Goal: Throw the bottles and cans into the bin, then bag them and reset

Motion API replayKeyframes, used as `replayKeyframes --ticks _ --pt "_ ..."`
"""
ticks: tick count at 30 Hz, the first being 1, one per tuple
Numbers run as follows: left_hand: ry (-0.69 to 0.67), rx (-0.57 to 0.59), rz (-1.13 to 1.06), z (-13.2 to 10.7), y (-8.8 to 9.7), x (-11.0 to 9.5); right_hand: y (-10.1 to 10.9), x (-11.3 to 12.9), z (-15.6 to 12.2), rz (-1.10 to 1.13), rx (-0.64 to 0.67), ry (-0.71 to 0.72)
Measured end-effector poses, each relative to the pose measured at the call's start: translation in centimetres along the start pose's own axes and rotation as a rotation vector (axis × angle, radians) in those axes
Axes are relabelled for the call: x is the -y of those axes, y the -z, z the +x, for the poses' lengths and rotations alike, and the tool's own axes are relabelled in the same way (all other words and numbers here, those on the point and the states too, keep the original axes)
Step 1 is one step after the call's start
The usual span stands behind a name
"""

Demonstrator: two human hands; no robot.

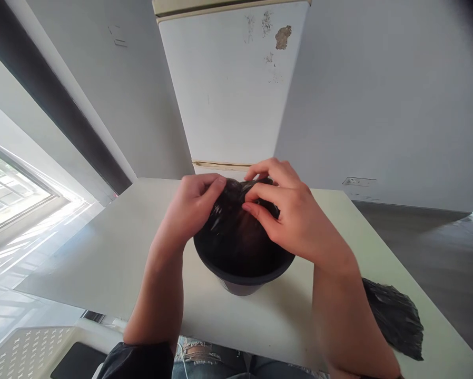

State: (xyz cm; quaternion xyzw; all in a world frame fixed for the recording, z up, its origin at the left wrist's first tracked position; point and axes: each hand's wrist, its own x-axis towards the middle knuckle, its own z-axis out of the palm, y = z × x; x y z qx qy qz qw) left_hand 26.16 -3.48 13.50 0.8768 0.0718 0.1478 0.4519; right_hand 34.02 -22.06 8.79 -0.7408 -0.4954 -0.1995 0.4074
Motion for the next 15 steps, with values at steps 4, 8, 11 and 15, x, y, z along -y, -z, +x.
replayKeyframes --ticks 4,8,11,15 --pt "-0.008 -0.056 -0.073 0.8 0.5 1.4 1.1 -0.6 -0.4 0.077 -0.001 -0.046" --pt "-0.011 -0.089 -0.103 1.9 1.2 2.9 2.1 -1.9 -0.7 0.141 0.151 -0.032" --pt "-0.008 -0.072 -0.096 2.6 1.7 3.7 2.7 -2.8 -1.0 0.163 0.265 -0.031" --pt "0.003 -0.098 -0.082 3.2 1.8 4.3 3.8 -3.2 -1.5 0.201 0.42 0.034"
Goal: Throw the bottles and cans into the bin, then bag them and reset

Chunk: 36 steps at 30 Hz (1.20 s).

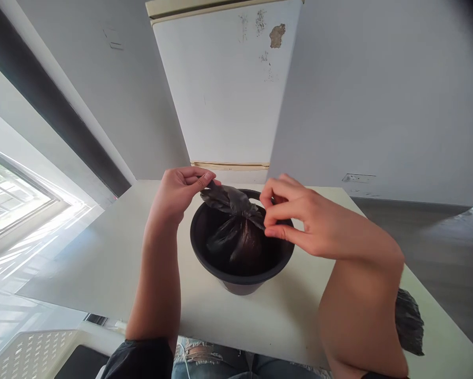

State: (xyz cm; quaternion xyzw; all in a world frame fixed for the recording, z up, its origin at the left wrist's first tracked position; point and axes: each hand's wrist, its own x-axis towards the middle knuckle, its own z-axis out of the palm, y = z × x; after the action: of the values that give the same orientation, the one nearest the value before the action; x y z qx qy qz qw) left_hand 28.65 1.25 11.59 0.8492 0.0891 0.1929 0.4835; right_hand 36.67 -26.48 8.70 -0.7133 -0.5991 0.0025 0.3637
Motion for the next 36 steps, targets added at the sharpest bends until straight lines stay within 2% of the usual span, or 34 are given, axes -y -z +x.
replayKeyframes --ticks 4,7,9,11,14,15,16,19,21,25,28,32,36 --pt "-0.003 -0.026 0.014 0.7 -0.3 1.0 0.8 0.5 -0.7 0.058 0.173 0.084" --pt "-0.009 -0.015 0.028 1.0 -0.8 1.5 1.1 0.5 -0.8 0.116 0.244 0.1" --pt "-0.031 -0.031 0.042 0.8 -1.1 1.1 1.1 0.6 -0.6 0.161 0.25 0.072" --pt "-0.077 -0.06 0.045 0.1 -1.4 0.0 0.7 0.7 -0.1 0.19 0.134 -0.005" --pt "-0.147 -0.105 0.013 -1.6 -1.9 -2.2 -0.7 1.3 1.3 0.192 -0.177 -0.138" --pt "-0.163 -0.106 0.002 -2.2 -2.1 -3.0 -1.2 1.5 1.7 0.191 -0.232 -0.163" --pt "-0.177 -0.101 -0.004 -2.8 -2.2 -3.6 -1.8 1.6 2.2 0.196 -0.242 -0.178" --pt "-0.216 -0.049 -0.006 -4.0 -2.7 -4.8 -3.1 2.0 3.2 0.229 -0.128 -0.209" --pt "-0.245 -0.012 -0.001 -4.3 -2.9 -5.1 -3.6 2.1 3.4 0.239 -0.101 -0.246" --pt "-0.248 -0.004 0.039 -3.6 -2.9 -4.5 -3.5 2.1 3.3 0.248 -0.256 -0.297" --pt "-0.183 -0.015 0.133 -2.6 -2.6 -2.9 -3.2 1.9 3.2 0.286 -0.443 -0.289" --pt "-0.051 0.028 0.33 -1.7 -2.2 -0.7 -3.2 1.6 3.5 0.269 -0.707 -0.252" --pt "0.003 0.044 0.437 -1.7 -1.5 -0.1 -3.6 1.7 3.9 0.211 -0.884 -0.236"
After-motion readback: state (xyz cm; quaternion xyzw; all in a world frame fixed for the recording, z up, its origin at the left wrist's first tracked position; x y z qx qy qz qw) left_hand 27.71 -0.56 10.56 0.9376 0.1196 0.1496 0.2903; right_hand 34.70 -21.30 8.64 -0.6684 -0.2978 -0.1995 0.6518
